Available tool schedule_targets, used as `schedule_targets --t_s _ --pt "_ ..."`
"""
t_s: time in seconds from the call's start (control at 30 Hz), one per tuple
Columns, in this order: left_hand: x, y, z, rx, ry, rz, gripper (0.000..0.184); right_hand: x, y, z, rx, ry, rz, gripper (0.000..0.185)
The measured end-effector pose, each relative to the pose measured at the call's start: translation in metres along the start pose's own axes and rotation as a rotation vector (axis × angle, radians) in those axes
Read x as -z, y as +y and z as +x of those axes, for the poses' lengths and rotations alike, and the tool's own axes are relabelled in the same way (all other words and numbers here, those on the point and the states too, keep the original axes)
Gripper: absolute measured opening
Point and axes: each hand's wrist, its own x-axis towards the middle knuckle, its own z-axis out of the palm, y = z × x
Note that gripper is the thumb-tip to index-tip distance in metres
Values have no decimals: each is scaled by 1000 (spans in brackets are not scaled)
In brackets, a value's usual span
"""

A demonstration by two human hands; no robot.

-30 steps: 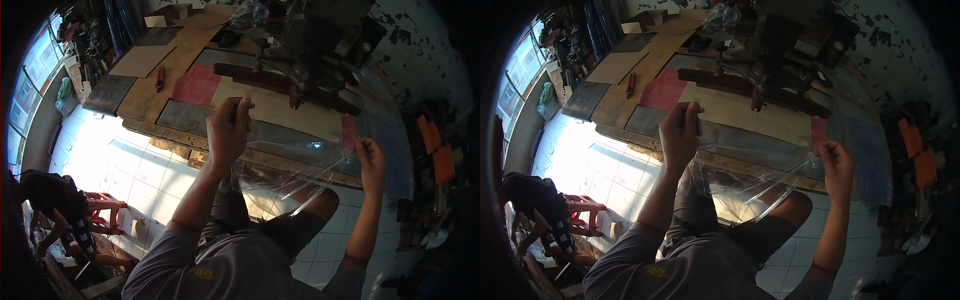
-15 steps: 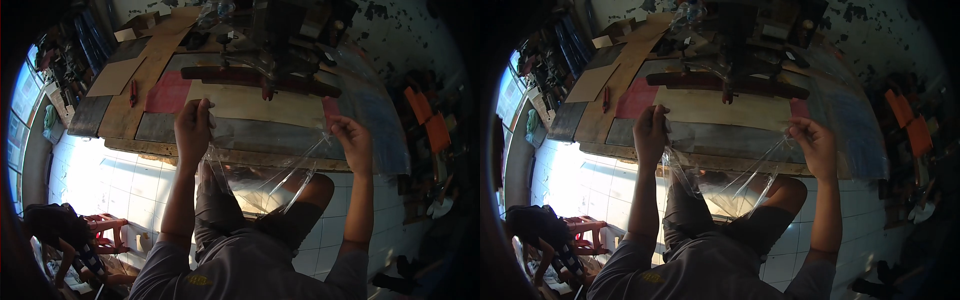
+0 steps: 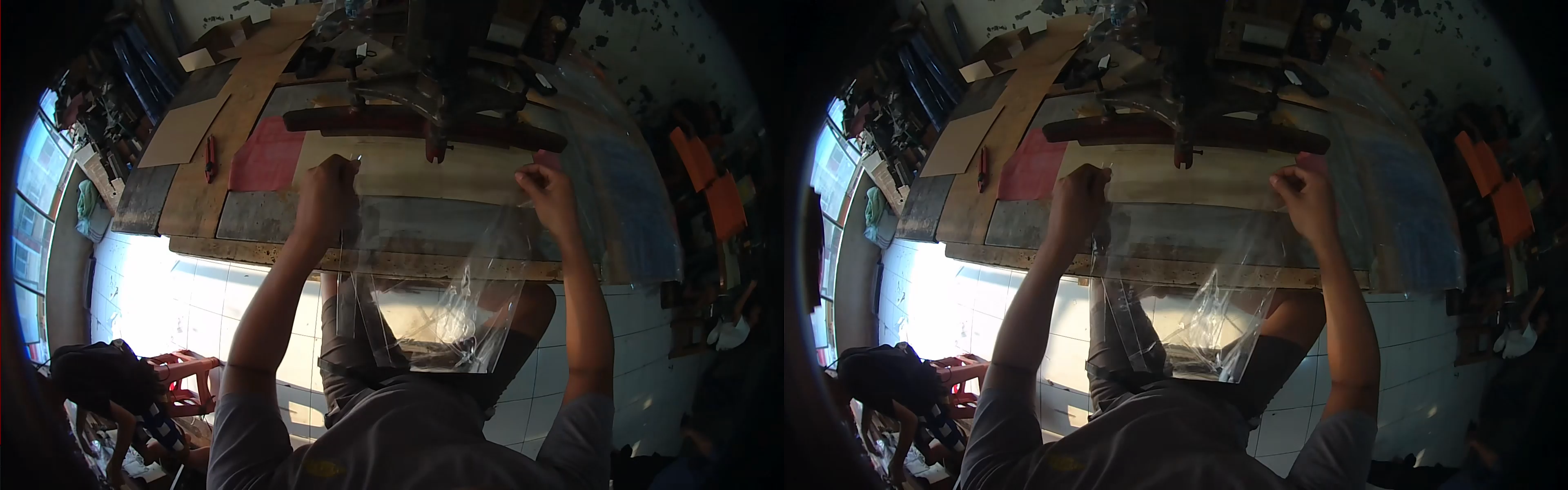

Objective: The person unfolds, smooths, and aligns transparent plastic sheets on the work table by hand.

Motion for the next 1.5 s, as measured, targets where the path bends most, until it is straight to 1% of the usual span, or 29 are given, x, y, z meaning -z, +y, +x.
schedule_targets --t_s 0.03,0.13,0.17,0.23,0.33,0.37,0.43,0.53,0.57,0.63,0.67,0.73,0.87,0.93,0.97,1.07,1.23,1.33,1.43,1.5 --pt "-4 -7 7 -37 -3 25 27 -3 7 7 15 -11 -59 18" --pt "-10 -22 30 -100 -7 82 25 -7 15 30 200 13 -351 18" --pt "-12 -26 35 -113 -9 96 24 -7 17 30 136 6 -240 19" --pt "-5 -22 36 -117 -11 48 23 1 -14 21 7 2 -20 19" --pt "8 1 25 -80 -2 -27 23 6 -38 -6 281 257 71 16" --pt "10 5 21 -64 -2 -49 23 3 -27 -1 278 232 40 15" --pt "1 -4 23 -38 -36 0 24 -4 -5 7 266 189 -20 13" --pt "-8 -9 25 -10 -108 104 23 -4 -3 13 -161 -72 -7 13" --pt "-10 -10 25 2 -136 144 23 -8 4 17 -96 -43 -18 12" --pt "-15 -22 27 -51 -139 181 20 -18 16 23 31 19 -41 11" --pt "-17 -25 29 -82 -141 199 18 -18 19 22 34 17 -77 12" --pt "-17 -23 29 -55 -167 224 15 -21 4 21 44 13 -149 13" --pt "-11 -5 30 37 -196 243 11 -24 1 19 166 40 -279 13" --pt "-15 -12 28 -38 -166 198 9 -25 1 17 254 56 -307 12" --pt "-16 -16 27 -74 -151 176 8 -25 2 17 266 51 -325 11" --pt "-16 -17 25 -89 -170 204 9 -25 4 16 289 32 -356 9" --pt "-3 -3 24 -70 -246 177 14 -18 -3 12 300 -13 -385 11" --pt "2 -1 20 -75 -246 120 19 -8 -17 5 180 -99 -386 17" --pt "6 -2 22 -51 -261 61 23 -2 -17 2 177 -155 -401 24" --pt "5 -3 23 -39 -264 51 23 -3 -15 2 186 -153 -393 26"
